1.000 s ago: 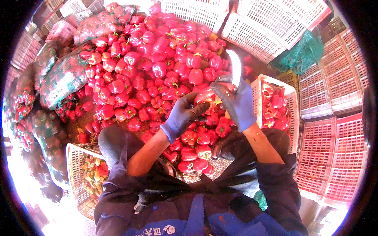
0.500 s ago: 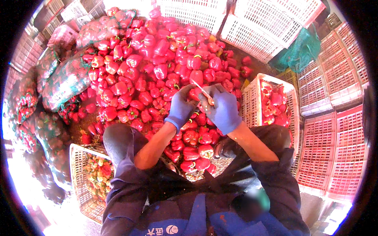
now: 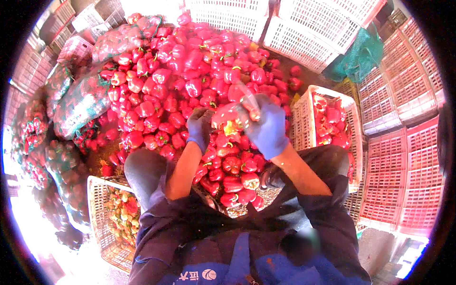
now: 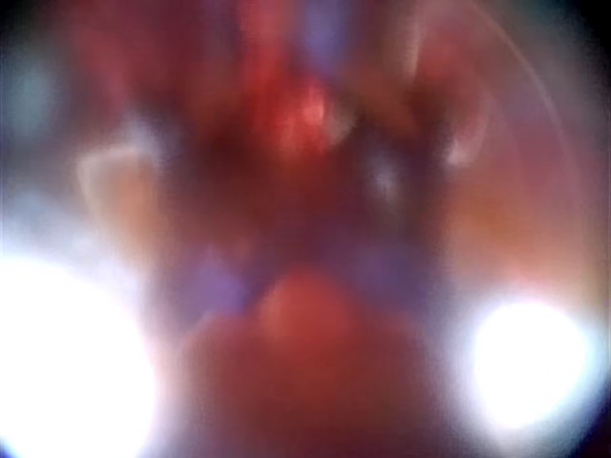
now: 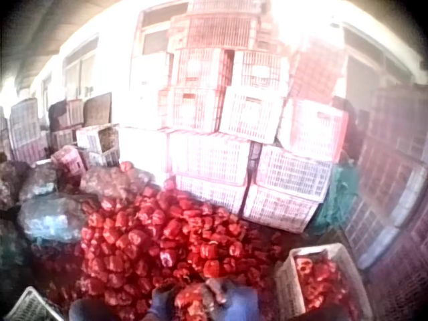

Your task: The person processes bell peppers by cutting off the tops and removing the seeds using a curved knife, then placing the prepared peppers into a plastic crate.

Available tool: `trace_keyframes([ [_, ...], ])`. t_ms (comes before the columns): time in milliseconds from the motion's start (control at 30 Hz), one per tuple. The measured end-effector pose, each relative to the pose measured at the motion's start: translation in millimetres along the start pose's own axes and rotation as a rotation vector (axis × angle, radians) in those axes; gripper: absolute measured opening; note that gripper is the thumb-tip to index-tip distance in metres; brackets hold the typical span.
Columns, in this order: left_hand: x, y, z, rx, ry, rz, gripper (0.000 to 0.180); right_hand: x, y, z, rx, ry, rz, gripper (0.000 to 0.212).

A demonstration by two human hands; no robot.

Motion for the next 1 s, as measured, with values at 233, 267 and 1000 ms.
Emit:
trace_keyframes([
  [233, -12, 49, 64, -0.060, -0.120, -0.074, 0.031, 110, -22, 38, -0.127, 0.153, 0.253, 0.021],
  [267, -3, 48, 73, -0.068, -0.024, -0.031, 0.030, 133, -27, 45, -0.148, 0.107, 0.301, 0.021],
  [1000, 124, 95, 238, -0.482, -0.512, 0.183, 0.042, 359, 217, 194, -0.876, 0.527, 0.296, 0.042],
])
Point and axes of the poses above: each hand's wrist, its own y-axis away from the middle knuckle, its own x-axis out of the back of the hand, z = x × y, the point moved 2 cm from there along -y, towards the middle knuckle, and after that the axes turned 7 degrees about -y, right-handed, at the moved point
